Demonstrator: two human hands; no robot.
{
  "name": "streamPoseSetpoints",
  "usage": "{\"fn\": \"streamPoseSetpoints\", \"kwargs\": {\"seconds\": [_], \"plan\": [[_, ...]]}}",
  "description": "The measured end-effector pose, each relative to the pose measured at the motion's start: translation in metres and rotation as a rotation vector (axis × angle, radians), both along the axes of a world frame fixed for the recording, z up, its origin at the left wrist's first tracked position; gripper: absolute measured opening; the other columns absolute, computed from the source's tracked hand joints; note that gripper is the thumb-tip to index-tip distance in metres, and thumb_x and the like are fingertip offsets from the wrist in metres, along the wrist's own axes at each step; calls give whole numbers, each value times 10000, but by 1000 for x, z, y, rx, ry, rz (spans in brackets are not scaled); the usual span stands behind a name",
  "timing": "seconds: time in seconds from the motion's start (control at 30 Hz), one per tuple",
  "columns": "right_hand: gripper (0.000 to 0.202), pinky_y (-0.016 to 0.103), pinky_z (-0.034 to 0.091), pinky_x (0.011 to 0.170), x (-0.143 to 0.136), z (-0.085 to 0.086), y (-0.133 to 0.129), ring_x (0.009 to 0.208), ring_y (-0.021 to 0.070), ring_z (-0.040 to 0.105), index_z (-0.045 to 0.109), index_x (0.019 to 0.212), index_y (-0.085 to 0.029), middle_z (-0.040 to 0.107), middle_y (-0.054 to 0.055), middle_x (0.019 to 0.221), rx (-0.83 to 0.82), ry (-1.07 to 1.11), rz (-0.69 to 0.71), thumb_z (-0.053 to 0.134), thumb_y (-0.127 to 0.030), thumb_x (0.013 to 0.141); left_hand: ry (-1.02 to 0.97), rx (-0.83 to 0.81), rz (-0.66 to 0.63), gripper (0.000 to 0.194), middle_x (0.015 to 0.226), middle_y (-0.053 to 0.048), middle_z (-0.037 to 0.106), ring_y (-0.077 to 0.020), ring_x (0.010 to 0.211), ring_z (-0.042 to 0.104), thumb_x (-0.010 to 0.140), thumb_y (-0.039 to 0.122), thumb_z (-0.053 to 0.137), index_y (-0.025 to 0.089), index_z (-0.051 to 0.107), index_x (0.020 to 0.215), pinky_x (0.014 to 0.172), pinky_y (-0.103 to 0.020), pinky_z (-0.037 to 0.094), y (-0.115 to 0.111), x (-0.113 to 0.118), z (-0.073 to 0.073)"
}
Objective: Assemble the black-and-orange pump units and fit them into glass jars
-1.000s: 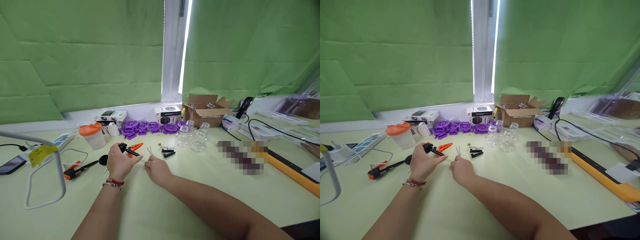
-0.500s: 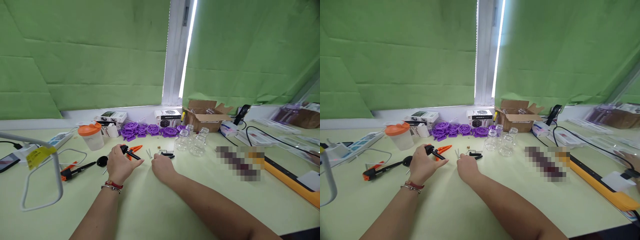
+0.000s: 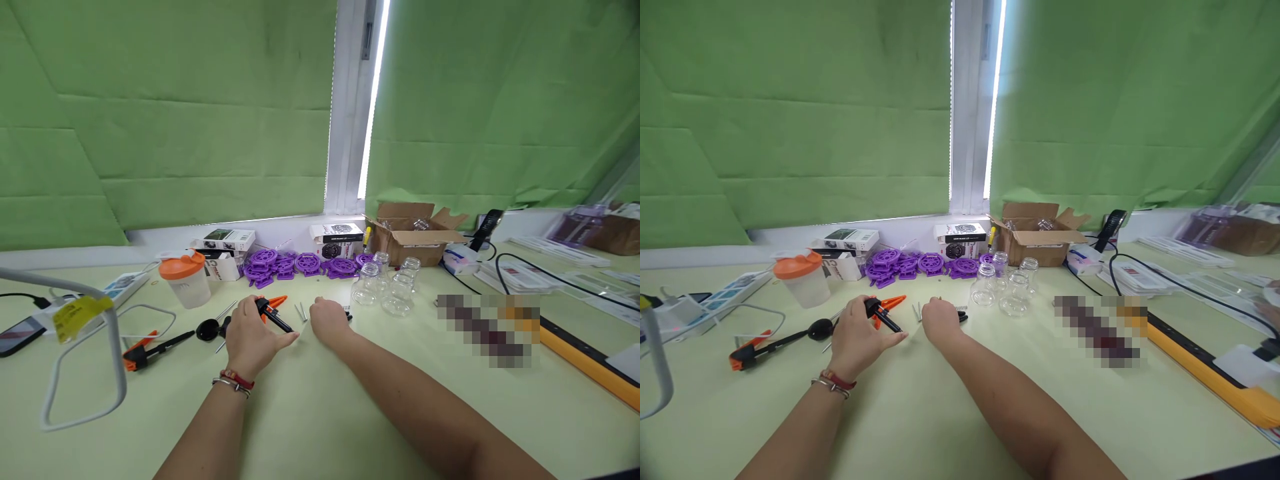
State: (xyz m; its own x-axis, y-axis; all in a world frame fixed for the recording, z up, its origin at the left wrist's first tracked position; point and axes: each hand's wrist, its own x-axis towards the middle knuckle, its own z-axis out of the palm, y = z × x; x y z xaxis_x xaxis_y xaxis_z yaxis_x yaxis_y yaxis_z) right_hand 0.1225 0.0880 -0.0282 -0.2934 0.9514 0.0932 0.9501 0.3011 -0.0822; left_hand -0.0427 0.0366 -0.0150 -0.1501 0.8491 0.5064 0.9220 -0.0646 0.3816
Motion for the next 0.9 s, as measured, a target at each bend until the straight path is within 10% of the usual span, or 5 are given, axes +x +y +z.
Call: {"fn": "streamPoseSetpoints", "kwargs": {"seconds": [0.17, 0.43, 0.6, 0.9], "plan": [[320, 242, 386, 611, 2, 10, -11, 703, 143, 574, 666, 777, -161, 619, 71, 808, 0, 305, 42, 387, -273, 889, 26, -14, -86, 836, 1029, -79, 528, -293, 980, 525, 409, 593, 710, 192, 403, 1075, 802, -387, 428, -2, 7, -2], [114, 195, 383, 487, -15, -4, -36, 500, 78, 506, 557, 675, -143, 595, -14, 607, -722, 1311, -32, 607, -232, 725, 79, -51, -139, 845, 1091, -121, 518, -314, 1012, 507, 447, 471, 701, 155, 383, 1163, 844, -402, 405, -2, 20, -11], [162, 196, 396, 407, -10, -11, -39, 388, 82, 478, 475, 614, -157, 504, -44, 434, -809, 1389, -112, 570, -160, 745, 25, -154, -174, 851, 1142, -125, 502, -310, 1086, 480, 469, 494, 708, 158, 390, 1184, 863, -380, 407, 0, 15, -14], [106, 194, 418, 435, 27, -5, -50, 434, 66, 501, 521, 665, -127, 578, -4, 566, -820, 1346, -34, 578, -173, 742, 45, -342, -71, 150, 919, -75, 618, -265, 822, 609, 739, 298, 499, 233, 530, 871, 581, -333, 423, -3, 10, -11]]}}
